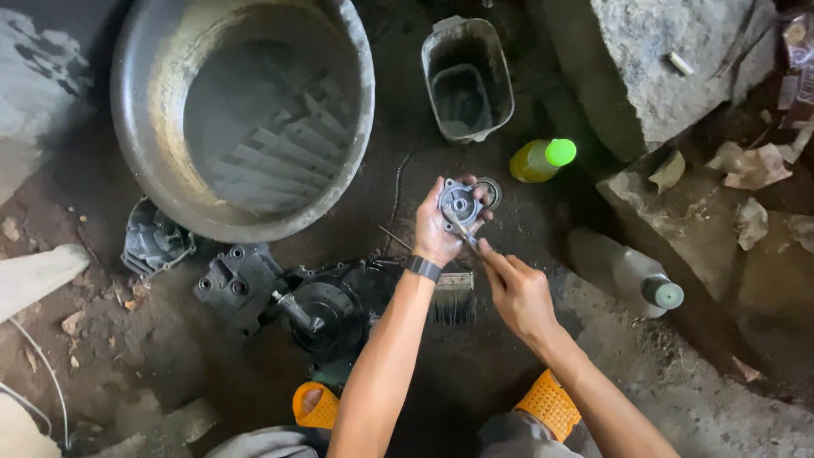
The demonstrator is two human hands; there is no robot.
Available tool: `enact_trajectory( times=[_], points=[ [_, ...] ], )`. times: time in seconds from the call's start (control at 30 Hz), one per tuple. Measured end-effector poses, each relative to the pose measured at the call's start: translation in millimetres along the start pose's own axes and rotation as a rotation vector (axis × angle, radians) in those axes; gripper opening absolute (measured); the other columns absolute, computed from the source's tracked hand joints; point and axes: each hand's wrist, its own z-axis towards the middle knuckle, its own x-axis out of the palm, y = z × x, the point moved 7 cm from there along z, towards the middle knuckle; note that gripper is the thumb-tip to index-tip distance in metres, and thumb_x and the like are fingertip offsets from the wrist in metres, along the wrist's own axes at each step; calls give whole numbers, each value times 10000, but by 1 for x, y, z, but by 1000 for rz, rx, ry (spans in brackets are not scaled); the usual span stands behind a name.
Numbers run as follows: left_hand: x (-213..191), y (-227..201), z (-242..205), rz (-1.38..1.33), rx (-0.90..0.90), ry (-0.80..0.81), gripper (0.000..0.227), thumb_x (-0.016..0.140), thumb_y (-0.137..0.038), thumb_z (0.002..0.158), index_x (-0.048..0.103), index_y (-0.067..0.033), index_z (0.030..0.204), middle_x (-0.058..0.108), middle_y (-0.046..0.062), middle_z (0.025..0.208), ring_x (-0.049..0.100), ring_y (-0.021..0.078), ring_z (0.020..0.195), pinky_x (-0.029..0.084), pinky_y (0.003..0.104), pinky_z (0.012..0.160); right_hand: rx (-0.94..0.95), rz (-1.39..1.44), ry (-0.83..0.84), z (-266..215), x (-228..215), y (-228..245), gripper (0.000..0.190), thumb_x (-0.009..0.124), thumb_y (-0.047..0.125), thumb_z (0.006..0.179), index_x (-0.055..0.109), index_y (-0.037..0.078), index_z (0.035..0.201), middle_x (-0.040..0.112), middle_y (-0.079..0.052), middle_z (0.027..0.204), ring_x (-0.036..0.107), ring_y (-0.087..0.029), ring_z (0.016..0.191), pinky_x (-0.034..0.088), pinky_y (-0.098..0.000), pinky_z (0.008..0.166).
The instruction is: Repairing, cleaning, and inspecting motorcycle engine components.
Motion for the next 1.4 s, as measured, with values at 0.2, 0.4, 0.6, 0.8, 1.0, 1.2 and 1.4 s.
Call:
enact_trajectory(
  times=[0.2, 0.4, 0.6, 0.8, 1.0, 1.2, 1.4],
  points=[
    [7, -6, 1, -42, 35, 31, 528, 403, -477, 1131, 604, 4, 1211, 649, 179, 1062, 638, 338, 1067, 578, 470, 895, 72, 51, -20, -17, 8, -8, 336, 720, 49, 917, 726, 113, 1246, 646, -161, 751, 644, -329, 573, 512, -417, 557],
    [21, 21, 2, 89, 47, 77, 729, 351, -656, 1072, 618, 15, 1170, 663, 138, 1006, 648, 284, 968, 582, 417, 816, 92, 9, -163, 15, 5, 10, 278, 695, 33, 946, 732, 84, 1216, 681, -190, 823, 696, -379, 716, 539, -425, 623],
    [-9, -1, 5, 246, 131, -147, 690, 397, -643, 1055, 663, -12, 1141, 708, 100, 917, 682, 245, 774, 562, 326, 645, 288, 173, -128, 18, -3, 10, 305, 688, 74, 967, 714, 57, 1270, 714, -153, 772, 691, -149, 627, 547, -306, 614],
    [-61, -26, -9, 427, 330, -674, 359, 641, -356, 1049, 727, -12, 1101, 753, 53, 967, 712, 168, 823, 598, 340, 707, 434, 296, -262, -7, -4, -25, 342, 658, 51, 991, 694, 42, 1331, 688, -19, 793, 594, -56, 678, 508, -242, 608],
    [-69, -11, 0, 494, 277, -572, 630, 449, -614, 1050, 730, -56, 1130, 736, 52, 915, 677, 140, 720, 535, 279, 615, 391, 346, -164, -8, 23, -22, 339, 684, 49, 957, 707, 38, 1295, 715, -23, 772, 601, -56, 655, 511, -245, 598],
    [9, 5, 3, 154, 97, -336, 744, 407, -689, 1026, 689, -25, 1206, 724, 114, 1070, 711, 224, 957, 579, 363, 865, 437, 418, -291, -14, 12, -35, 336, 658, 38, 1011, 697, 46, 1345, 663, -79, 741, 546, -60, 660, 458, -264, 595],
    [-5, 10, 9, 159, 151, -203, 578, 356, -478, 979, 628, -15, 1195, 727, 194, 1093, 699, 311, 963, 581, 454, 873, 122, 95, -158, 5, 6, 6, 240, 665, 21, 973, 718, 34, 1206, 720, -234, 948, 741, -303, 848, 559, -329, 715]
  ],
)
